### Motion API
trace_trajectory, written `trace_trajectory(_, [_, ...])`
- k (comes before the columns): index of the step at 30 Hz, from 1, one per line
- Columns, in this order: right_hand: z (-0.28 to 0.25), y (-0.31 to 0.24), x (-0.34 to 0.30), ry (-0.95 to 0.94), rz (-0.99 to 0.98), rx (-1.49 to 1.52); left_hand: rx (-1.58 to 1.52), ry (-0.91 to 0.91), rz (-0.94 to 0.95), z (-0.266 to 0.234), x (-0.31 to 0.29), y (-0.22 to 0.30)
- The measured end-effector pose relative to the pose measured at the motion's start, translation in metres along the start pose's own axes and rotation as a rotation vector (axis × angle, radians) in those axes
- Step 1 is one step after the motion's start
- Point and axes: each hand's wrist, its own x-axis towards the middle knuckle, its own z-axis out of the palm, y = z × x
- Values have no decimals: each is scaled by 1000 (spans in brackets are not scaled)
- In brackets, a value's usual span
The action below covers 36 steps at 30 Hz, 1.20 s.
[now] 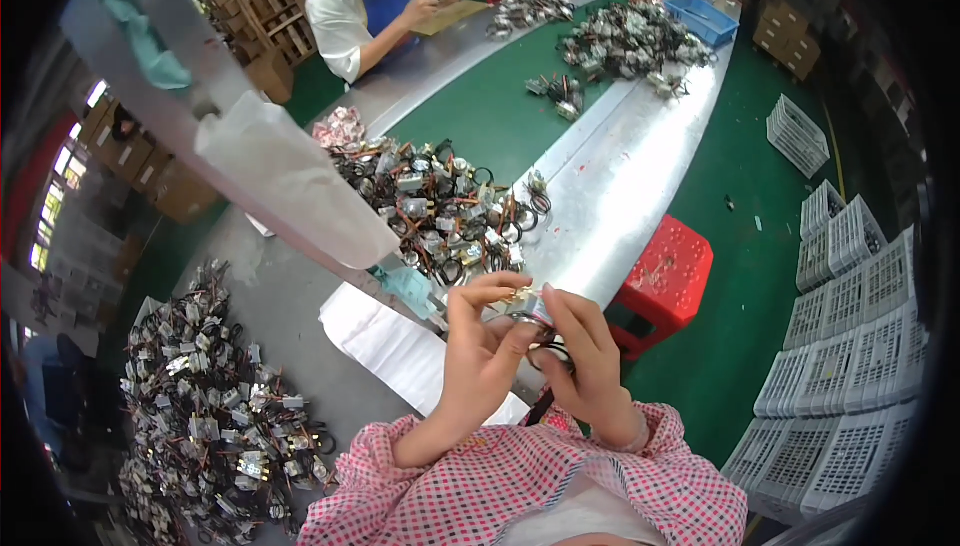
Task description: Applying adhesive labels to small electric motors on an assembly line.
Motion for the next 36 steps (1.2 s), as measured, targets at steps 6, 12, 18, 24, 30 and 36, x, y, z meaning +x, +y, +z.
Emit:
trace_trajectory(6, [13,69,-2,375,401,144,1234,-430,146,-7,-3,41])
trace_trajectory(12, [72,192,73,311,297,-175,645,-449,842,2,-25,111])
trace_trajectory(18, [118,236,89,-194,467,-449,368,-64,1441,9,-17,99])
trace_trajectory(24, [95,278,88,113,421,-609,285,-18,1796,2,-10,96])
trace_trajectory(30, [100,302,76,-142,686,-306,215,182,1704,8,-16,90])
trace_trajectory(36, [109,289,76,-116,595,-241,-198,-150,1564,9,-16,89])
